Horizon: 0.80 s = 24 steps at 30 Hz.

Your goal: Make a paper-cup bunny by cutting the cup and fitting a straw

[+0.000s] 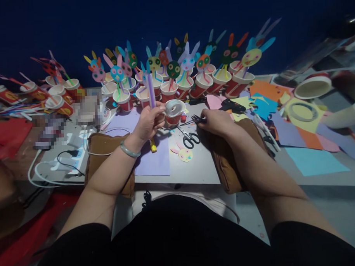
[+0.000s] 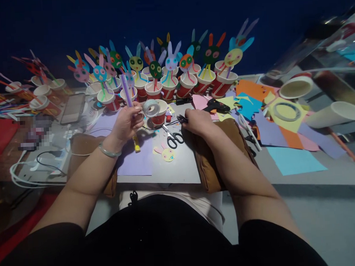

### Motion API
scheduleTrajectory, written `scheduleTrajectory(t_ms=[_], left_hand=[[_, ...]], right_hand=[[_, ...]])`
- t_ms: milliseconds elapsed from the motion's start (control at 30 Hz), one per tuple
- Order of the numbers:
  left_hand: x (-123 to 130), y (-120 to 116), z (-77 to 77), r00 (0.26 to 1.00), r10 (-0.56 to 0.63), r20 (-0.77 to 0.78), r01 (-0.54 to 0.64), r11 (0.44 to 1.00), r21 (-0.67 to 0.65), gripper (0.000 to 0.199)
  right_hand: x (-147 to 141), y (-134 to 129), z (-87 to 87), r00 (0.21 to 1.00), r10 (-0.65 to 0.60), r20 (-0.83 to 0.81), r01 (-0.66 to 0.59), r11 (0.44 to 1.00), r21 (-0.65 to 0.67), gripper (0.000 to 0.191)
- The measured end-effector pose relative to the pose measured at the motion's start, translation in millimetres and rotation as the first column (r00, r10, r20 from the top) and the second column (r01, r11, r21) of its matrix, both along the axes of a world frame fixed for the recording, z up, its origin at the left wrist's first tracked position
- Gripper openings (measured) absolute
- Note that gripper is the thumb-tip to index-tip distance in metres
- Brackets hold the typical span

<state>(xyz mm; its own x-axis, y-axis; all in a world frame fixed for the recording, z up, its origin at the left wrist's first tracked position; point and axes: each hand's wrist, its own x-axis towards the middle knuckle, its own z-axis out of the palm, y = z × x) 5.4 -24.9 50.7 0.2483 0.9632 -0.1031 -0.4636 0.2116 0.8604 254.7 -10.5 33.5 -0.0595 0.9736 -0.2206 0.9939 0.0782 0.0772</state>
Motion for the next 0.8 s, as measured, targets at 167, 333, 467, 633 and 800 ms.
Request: scheduleTrajectory(t_ms=[167, 333, 467, 633, 800], left_hand=[[0.1, 0.3, -0.3, 1.000, 0.011, -0.009, -0.011, 1.000, -0.008, 0.017], [2.3, -0.9, -2.7, 0.999, 0.006, -0.043, -0.008, 0.999, -0.035, 0.023], [6.5, -2.8, -5.8, 0.999, -0.017, -0.052, 0.015, 0.999, -0.034, 0.026], [13.9, -6.4, -8.0, 0.998, 0.009, -0.061, -0.012, 0.999, -0.043, 0.032], [17.9, -9.1, -9.7, 0.999, 0.024, -0.045, -0.026, 0.999, -0.026, 0.030]], right_hand=[[-3.3, -2.7, 4.0, 0.998, -0.059, -0.026, 0.059, 0.998, -0.011, 0.039], [-5.9, -23.0, 13.3, 0.942, -0.057, -0.332, 0.151, 0.952, 0.266, 0.038], [-18.2, -49.0, 13.7, 0.577, 0.267, -0.772, 0.217, 0.861, 0.460, 0.033], [-42.5, -65.1, 8.7, 0.115, 0.181, -0.977, -0.043, 0.983, 0.177, 0.050], [-55.0, -62.3, 3.0, 0.038, 0.034, -0.999, -0.107, 0.994, 0.030, 0.070]])
